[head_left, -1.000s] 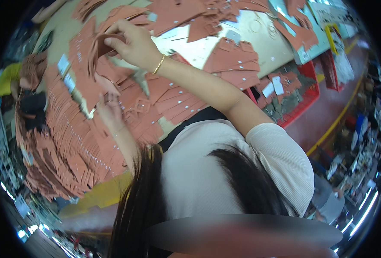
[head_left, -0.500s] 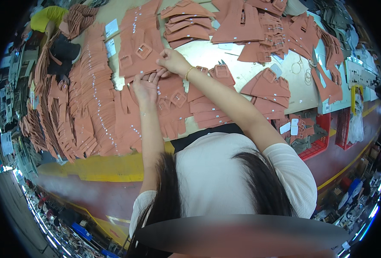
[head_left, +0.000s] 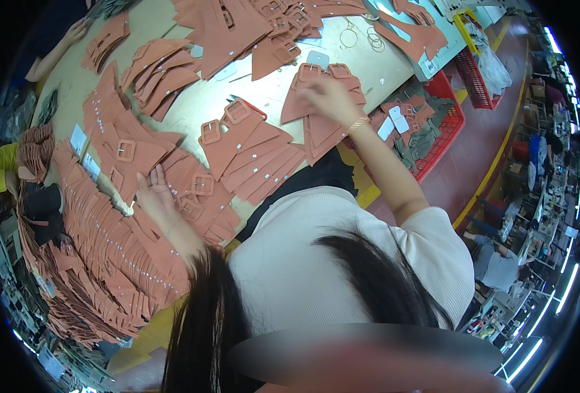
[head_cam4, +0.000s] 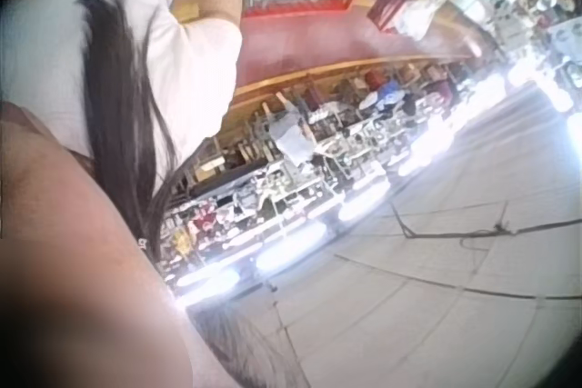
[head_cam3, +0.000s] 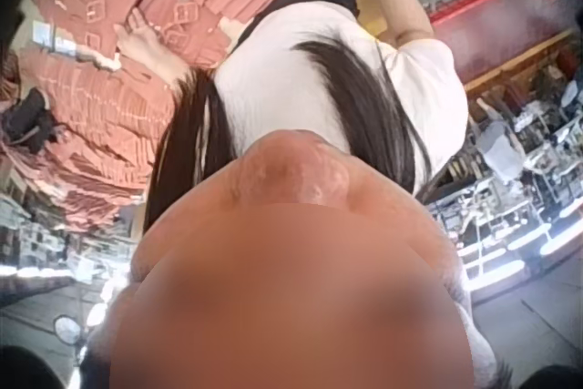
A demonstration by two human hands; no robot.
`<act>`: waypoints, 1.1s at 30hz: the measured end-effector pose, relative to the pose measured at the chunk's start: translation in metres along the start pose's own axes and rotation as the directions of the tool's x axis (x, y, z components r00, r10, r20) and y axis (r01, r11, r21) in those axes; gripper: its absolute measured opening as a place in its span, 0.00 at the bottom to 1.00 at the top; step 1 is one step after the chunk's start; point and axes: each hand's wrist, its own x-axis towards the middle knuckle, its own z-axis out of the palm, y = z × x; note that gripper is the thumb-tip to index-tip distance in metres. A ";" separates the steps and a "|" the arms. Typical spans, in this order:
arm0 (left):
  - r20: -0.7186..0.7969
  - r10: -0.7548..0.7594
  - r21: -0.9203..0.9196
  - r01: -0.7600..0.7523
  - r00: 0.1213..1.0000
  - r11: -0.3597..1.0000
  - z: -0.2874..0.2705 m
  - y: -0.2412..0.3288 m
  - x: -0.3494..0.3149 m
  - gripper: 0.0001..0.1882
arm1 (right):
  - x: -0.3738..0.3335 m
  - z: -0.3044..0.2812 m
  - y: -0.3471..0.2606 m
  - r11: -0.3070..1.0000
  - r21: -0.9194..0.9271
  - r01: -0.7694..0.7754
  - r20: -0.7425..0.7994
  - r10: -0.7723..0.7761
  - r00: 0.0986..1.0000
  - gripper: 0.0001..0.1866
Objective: The person sorts and stacks pink fabric pieces on a table, aligning them into neat piles. They occasionally pick up individual pieces, inspect them, and place them into a red basket or back onto the table.
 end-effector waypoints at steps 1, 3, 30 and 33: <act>0.007 -0.005 -0.001 0.005 1.000 1.000 0.001 0.001 0.000 0.18 | -0.012 -0.026 0.013 0.974 0.087 -0.211 0.026 0.210 0.977 0.13; 0.006 -0.016 0.003 0.016 1.000 1.000 0.001 0.002 0.000 0.18 | -0.035 -0.060 0.035 0.833 0.296 -0.468 0.094 0.462 0.882 0.15; -0.037 -0.007 -0.171 0.001 0.999 0.985 0.019 0.003 -0.017 0.08 | -0.006 0.009 -0.170 0.903 0.257 0.345 0.088 -0.377 0.922 0.09; -0.016 -0.024 -0.195 0.021 1.000 0.980 0.017 0.004 -0.018 0.08 | 0.013 0.068 -0.213 0.761 0.580 0.292 0.257 -0.510 0.821 0.13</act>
